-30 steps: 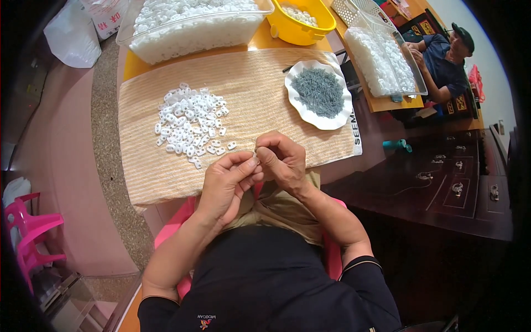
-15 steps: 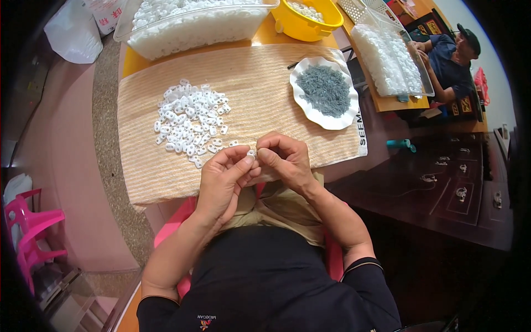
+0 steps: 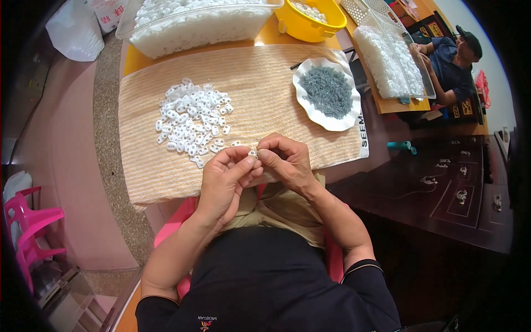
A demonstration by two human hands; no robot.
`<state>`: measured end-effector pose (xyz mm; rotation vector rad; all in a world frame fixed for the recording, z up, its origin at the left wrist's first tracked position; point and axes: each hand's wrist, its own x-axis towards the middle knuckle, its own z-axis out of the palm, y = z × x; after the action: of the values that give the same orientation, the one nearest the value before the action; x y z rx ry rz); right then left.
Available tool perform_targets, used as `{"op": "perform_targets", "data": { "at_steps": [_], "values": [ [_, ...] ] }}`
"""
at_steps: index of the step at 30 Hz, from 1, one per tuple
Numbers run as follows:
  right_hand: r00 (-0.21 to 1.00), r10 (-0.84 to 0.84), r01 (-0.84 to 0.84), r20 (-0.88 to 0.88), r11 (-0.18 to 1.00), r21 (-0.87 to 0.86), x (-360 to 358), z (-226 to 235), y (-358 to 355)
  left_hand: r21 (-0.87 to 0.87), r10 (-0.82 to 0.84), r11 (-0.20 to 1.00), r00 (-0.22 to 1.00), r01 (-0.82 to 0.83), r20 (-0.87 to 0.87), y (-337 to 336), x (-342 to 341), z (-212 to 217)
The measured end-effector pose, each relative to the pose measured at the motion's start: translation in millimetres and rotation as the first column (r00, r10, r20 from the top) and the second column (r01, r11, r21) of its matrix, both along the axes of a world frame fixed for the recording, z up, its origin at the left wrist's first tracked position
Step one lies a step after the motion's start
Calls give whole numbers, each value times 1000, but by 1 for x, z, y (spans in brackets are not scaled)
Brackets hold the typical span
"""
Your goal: The person is manually assembling small white plastic rings by inserting gray components into them at a workstation.
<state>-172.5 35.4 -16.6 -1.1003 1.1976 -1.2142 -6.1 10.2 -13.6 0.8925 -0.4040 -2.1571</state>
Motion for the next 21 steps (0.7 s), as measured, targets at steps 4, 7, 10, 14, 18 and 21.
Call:
{"op": "perform_targets", "data": {
  "at_steps": [4, 7, 10, 14, 18, 21],
  "values": [
    [999, 7, -7, -32, 1000, -7, -2, -1, 0, 7, 6, 1000, 1000, -6, 3, -1, 0, -1],
    [999, 14, -15, -52, 1000, -15, -3, 0, -1, 14, 10, 1000, 1000, -10, -7, -1, 0, -1],
    [998, 19, -20, -58, 1000, -17, -2, 0, -1, 19, 14, 1000, 1000, -14, -8, -1, 0, -1],
    [998, 15, -16, -58, 1000, -15, -2, 0, 0, 16, 11, 1000, 1000, -11, 0, -1, 0, -2],
    [1000, 5, -5, -27, 1000, 16, -2, -2, 1, 15, 8, 1000, 1000, -8, 2, -1, -1, -3],
    [1000, 6, -5, -26, 1000, 20, -2, -1, 1, 13, 15, 1000, 1000, -15, -1, 0, 0, -3]
  ]
}}
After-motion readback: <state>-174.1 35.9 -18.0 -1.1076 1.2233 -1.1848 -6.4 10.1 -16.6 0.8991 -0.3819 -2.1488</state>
